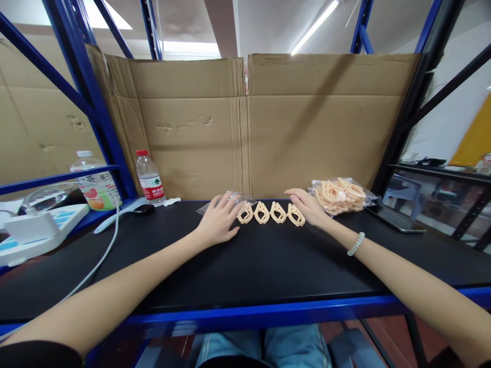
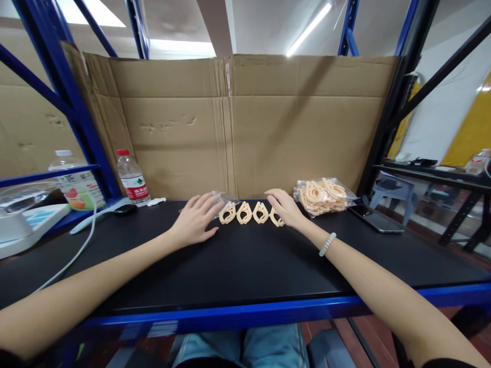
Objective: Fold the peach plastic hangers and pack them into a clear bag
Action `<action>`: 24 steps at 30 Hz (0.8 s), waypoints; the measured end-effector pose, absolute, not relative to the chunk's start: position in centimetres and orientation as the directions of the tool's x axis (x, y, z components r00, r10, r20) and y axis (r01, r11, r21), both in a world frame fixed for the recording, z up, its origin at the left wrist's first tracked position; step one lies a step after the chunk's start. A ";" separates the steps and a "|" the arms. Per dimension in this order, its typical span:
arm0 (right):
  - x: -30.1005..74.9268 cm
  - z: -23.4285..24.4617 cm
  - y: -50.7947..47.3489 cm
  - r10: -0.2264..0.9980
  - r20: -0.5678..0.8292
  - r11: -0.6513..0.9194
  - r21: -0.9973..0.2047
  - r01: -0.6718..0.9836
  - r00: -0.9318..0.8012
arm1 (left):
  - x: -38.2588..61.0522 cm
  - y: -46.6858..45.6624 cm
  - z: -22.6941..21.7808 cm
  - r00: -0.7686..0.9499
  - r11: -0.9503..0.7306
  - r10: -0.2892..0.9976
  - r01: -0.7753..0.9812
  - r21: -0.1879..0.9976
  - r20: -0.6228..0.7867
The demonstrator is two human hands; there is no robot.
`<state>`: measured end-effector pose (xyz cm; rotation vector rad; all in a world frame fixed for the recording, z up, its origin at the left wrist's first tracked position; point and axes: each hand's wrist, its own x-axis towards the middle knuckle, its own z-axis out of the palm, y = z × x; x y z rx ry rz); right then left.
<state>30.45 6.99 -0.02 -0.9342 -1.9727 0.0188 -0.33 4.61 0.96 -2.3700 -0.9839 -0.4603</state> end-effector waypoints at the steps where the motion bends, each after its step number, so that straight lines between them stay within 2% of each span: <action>1: 30.4 0.2 6.9 0.610 0.745 0.713 -0.368 0.597 -0.269 | -1.0 4.7 1.1 0.602 -0.537 0.618 0.793 -0.288 0.505; 4: 30.2 0.4 6.8 0.600 0.760 0.722 -0.380 0.578 -0.251 | -2.0 5.2 1.3 0.480 -0.436 0.753 0.876 -0.205 0.450; 8: 30.0 0.5 6.5 0.597 0.757 0.730 -0.375 0.571 -0.266 | -1.8 5.6 1.4 0.475 -0.406 0.782 0.880 -0.247 0.404; 10: 30.0 0.7 6.2 0.588 0.767 0.734 -0.370 0.570 -0.259 | -2.0 5.8 1.9 0.458 -0.392 0.756 0.889 -0.238 0.467; 13: 29.8 1.3 5.6 0.577 0.785 0.734 -0.377 0.564 -0.225 | -2.5 5.6 3.3 0.415 -0.428 0.641 0.892 -0.147 0.646; 16: 29.2 1.8 4.8 0.581 0.787 0.740 -0.403 0.538 -0.209 | -2.8 4.6 5.2 0.339 -0.602 0.465 0.798 0.012 0.818; 18: 28.5 2.0 4.3 0.597 0.778 0.747 -0.450 0.490 -0.195 | -2.6 3.6 6.4 0.211 -0.715 0.417 0.677 0.175 0.884; 21: 27.5 2.2 3.5 0.626 0.763 0.751 -0.535 0.388 -0.159 | -2.2 2.3 7.6 0.035 -0.786 0.512 0.420 0.453 0.858; 24: 26.7 2.5 2.8 0.668 0.735 0.733 -0.622 0.274 -0.118 | -1.9 2.2 7.8 0.013 -0.719 0.689 0.140 0.681 0.725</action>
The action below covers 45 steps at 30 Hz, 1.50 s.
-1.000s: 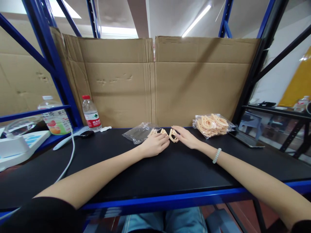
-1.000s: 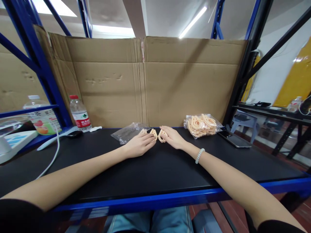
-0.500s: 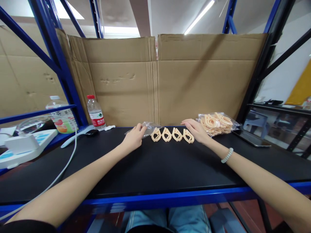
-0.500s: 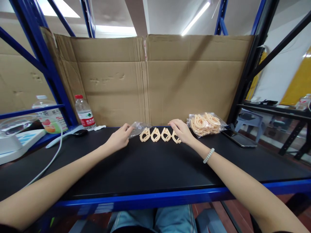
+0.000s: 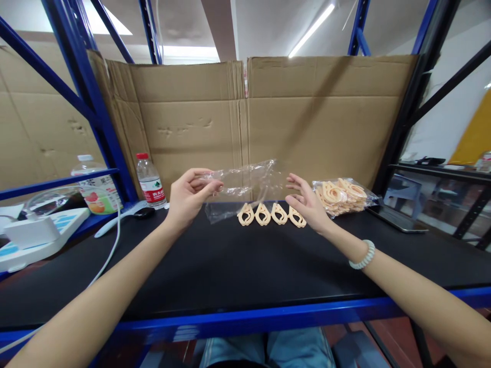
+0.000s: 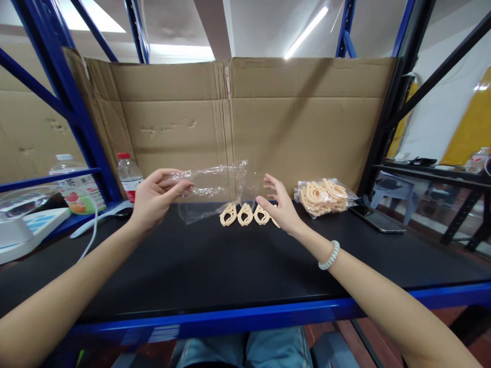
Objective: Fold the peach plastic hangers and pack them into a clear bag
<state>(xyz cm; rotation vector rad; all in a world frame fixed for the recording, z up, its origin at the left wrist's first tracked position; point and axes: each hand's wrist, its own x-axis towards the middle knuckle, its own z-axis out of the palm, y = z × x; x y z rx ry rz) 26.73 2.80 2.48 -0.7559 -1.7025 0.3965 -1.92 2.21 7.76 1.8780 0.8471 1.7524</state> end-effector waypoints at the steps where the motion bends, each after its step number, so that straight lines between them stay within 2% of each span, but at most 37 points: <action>1: 26.6 2.6 2.6 0.700 0.706 0.710 -0.671 0.213 -0.109 | -1.8 2.4 7.5 0.037 -0.660 0.751 0.063 0.749 0.659; 3: 26.4 2.7 2.4 0.793 0.598 0.607 -0.793 0.056 -0.117 | -1.5 3.1 6.4 0.123 -0.487 0.864 -0.036 0.873 0.487; 5: 26.4 2.6 2.4 0.883 0.441 0.437 -0.897 -0.062 -0.158 | -1.1 3.9 4.9 0.187 -0.306 0.933 -0.030 0.951 0.307; 7: 26.6 2.2 2.6 0.938 0.276 0.266 -0.961 -0.077 -0.209 | -0.8 4.6 3.4 0.202 -0.192 0.963 0.057 0.980 0.177; 10: 27.1 1.4 3.1 0.953 0.108 0.114 -0.993 0.003 -0.285 | -0.5 5.0 1.8 0.241 -0.109 0.969 0.197 0.974 0.060; 14: 27.8 0.7 3.7 0.940 0.037 0.062 -0.996 0.063 -0.338 | -0.6 5.0 1.5 0.255 -0.010 0.966 0.215 0.977 -0.046; 19: 27.9 0.8 4.1 0.970 0.073 0.086 -0.995 0.043 -0.231 | -0.9 5.1 2.2 0.273 0.161 0.943 0.132 0.978 -0.192; 22: 28.1 1.0 4.1 0.980 0.053 0.067 -0.996 0.066 -0.192 | -1.0 5.2 2.4 0.249 0.158 0.949 0.155 0.975 -0.193; 27: 28.7 1.5 3.9 0.921 -0.068 0.059 -0.948 0.311 -0.384 | -0.9 4.8 2.4 0.271 0.035 0.959 0.198 0.980 -0.089; 29: 28.5 1.5 4.0 0.916 -0.088 0.067 -0.928 0.367 -0.390 | -0.5 4.6 2.3 0.314 -0.045 0.949 0.248 0.968 -0.037; 33: 27.1 0.9 4.2 0.920 0.010 0.119 -0.960 0.255 -0.393 | 0.6 4.1 1.8 0.472 -0.187 0.881 0.305 0.934 0.022; 37: 25.3 0.0 3.9 0.851 0.011 0.094 -0.987 0.132 -0.526 | 1.9 3.4 1.2 0.627 -0.238 0.779 0.289 0.927 0.004; 40: 24.5 -0.3 3.5 0.821 0.014 0.094 -0.989 0.112 -0.570 | 2.5 2.9 0.9 0.648 -0.255 0.762 0.277 0.927 0.016; 45: 24.4 -0.5 3.6 0.882 0.040 0.096 -0.991 0.096 -0.470 | 2.5 2.9 0.8 0.613 -0.231 0.789 0.245 0.942 0.034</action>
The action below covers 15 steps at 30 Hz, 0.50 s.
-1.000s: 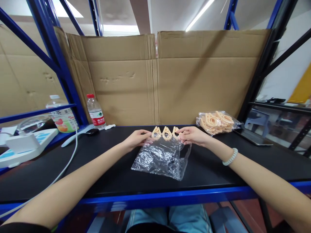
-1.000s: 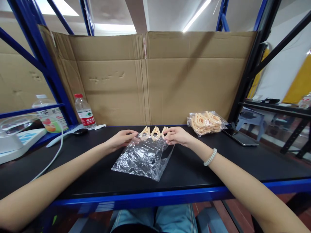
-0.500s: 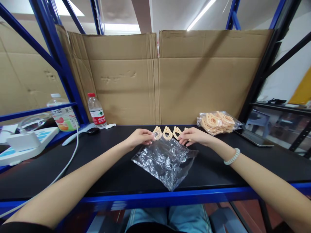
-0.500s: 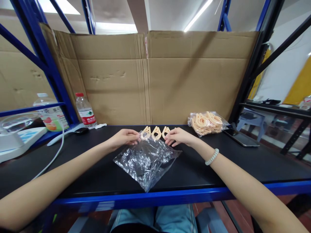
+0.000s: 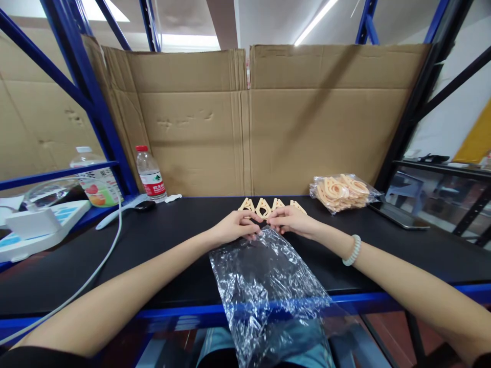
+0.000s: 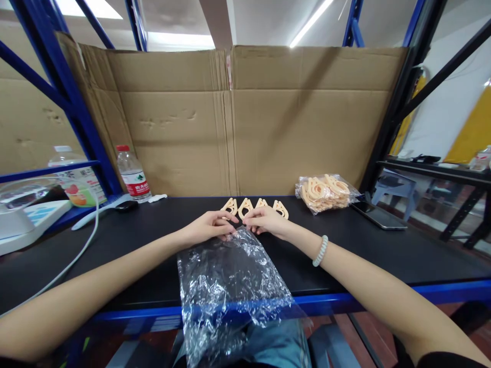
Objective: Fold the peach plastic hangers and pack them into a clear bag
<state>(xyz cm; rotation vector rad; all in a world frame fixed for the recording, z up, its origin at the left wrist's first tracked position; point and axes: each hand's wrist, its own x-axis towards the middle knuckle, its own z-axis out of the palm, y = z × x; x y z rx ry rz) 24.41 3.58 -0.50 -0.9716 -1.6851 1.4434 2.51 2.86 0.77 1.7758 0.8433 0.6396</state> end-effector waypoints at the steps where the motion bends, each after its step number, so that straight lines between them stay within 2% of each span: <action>1: 24.5 -0.5 3.7 0.889 0.026 0.069 -0.995 0.077 -0.457 | 2.5 2.9 0.7 0.602 -0.219 0.798 0.241 0.946 0.031; 4: 24.4 -0.5 3.5 0.884 -0.036 0.002 -0.997 0.082 -0.465 | 2.7 2.6 0.6 0.548 -0.272 0.832 0.262 0.926 0.089; 6: 24.3 -0.3 3.1 0.851 -0.018 0.095 -0.977 0.189 -0.524 | 2.9 2.1 0.8 0.537 -0.362 0.830 0.311 0.879 0.152; 8: 24.1 0.0 2.6 0.793 0.039 0.275 -0.914 0.300 -0.608 | 2.9 1.7 1.3 0.547 -0.441 0.818 0.400 0.804 0.177; 9: 24.1 0.0 2.4 0.763 0.062 0.355 -0.872 0.338 -0.643 | 2.7 1.6 1.7 0.556 -0.463 0.815 0.461 0.757 0.160; 11: 24.0 0.1 2.2 0.726 0.082 0.456 -0.801 0.388 -0.683 | 2.1 1.6 2.4 0.584 -0.451 0.811 0.593 0.667 0.029; 13: 24.1 -0.1 2.1 0.721 0.083 0.487 -0.768 0.417 -0.688 | 1.4 1.6 3.0 0.619 -0.449 0.776 0.676 0.585 -0.120; 15: 24.1 -0.3 2.3 0.731 0.085 0.457 -0.797 0.394 -0.677 | 0.8 1.7 3.4 0.665 -0.473 0.719 0.680 0.560 -0.201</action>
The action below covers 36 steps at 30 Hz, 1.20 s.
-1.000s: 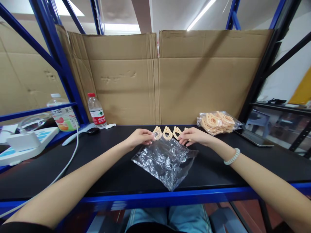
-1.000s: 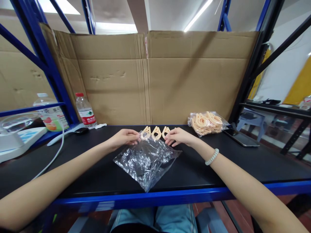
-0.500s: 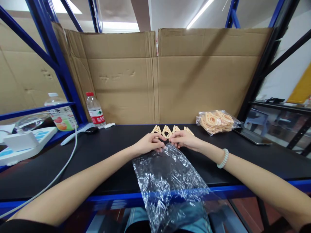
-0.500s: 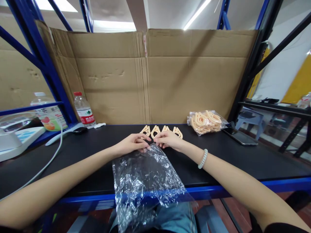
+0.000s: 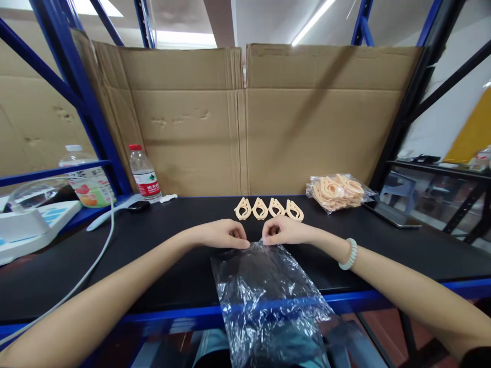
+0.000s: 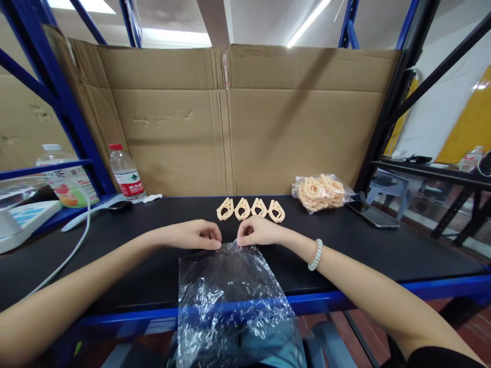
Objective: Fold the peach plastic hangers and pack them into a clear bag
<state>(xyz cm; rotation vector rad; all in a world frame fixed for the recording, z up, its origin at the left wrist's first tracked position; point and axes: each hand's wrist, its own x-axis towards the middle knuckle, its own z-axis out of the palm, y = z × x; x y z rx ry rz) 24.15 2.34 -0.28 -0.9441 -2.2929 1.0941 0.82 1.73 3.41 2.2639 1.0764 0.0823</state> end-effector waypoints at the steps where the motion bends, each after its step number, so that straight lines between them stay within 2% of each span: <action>1: 24.2 -0.4 2.5 0.741 0.086 0.424 -0.829 0.364 -0.666 | 0.7 1.8 3.5 0.688 -0.480 0.693 0.664 0.573 -0.216; 4: 24.6 -0.5 3.0 0.786 0.071 0.306 -0.908 0.286 -0.614 | 0.5 1.8 3.5 0.713 -0.422 0.655 0.620 0.661 -0.250; 8: 25.0 -0.4 3.4 0.854 0.017 0.143 -0.969 0.203 -0.520 | 0.5 2.2 3.2 0.664 -0.282 0.699 0.597 0.751 -0.266; 14: 24.9 -0.4 3.6 0.926 -0.014 0.039 -0.990 0.134 -0.377 | 0.0 3.0 2.6 0.688 -0.245 0.680 0.541 0.805 -0.255; 20: 25.6 0.1 3.7 0.926 -0.078 -0.059 -0.996 0.064 -0.369 | -0.5 3.4 2.7 0.664 -0.244 0.715 0.530 0.812 -0.219; 30: 26.6 -0.5 4.7 0.932 -0.091 -0.100 -0.995 -0.008 -0.350 | -1.3 4.6 2.6 0.592 -0.193 0.785 0.513 0.836 -0.182; 36: 26.6 -0.8 5.0 0.963 0.048 0.049 -0.999 -0.004 -0.266 | -1.2 4.5 2.6 0.589 -0.183 0.790 0.489 0.853 -0.168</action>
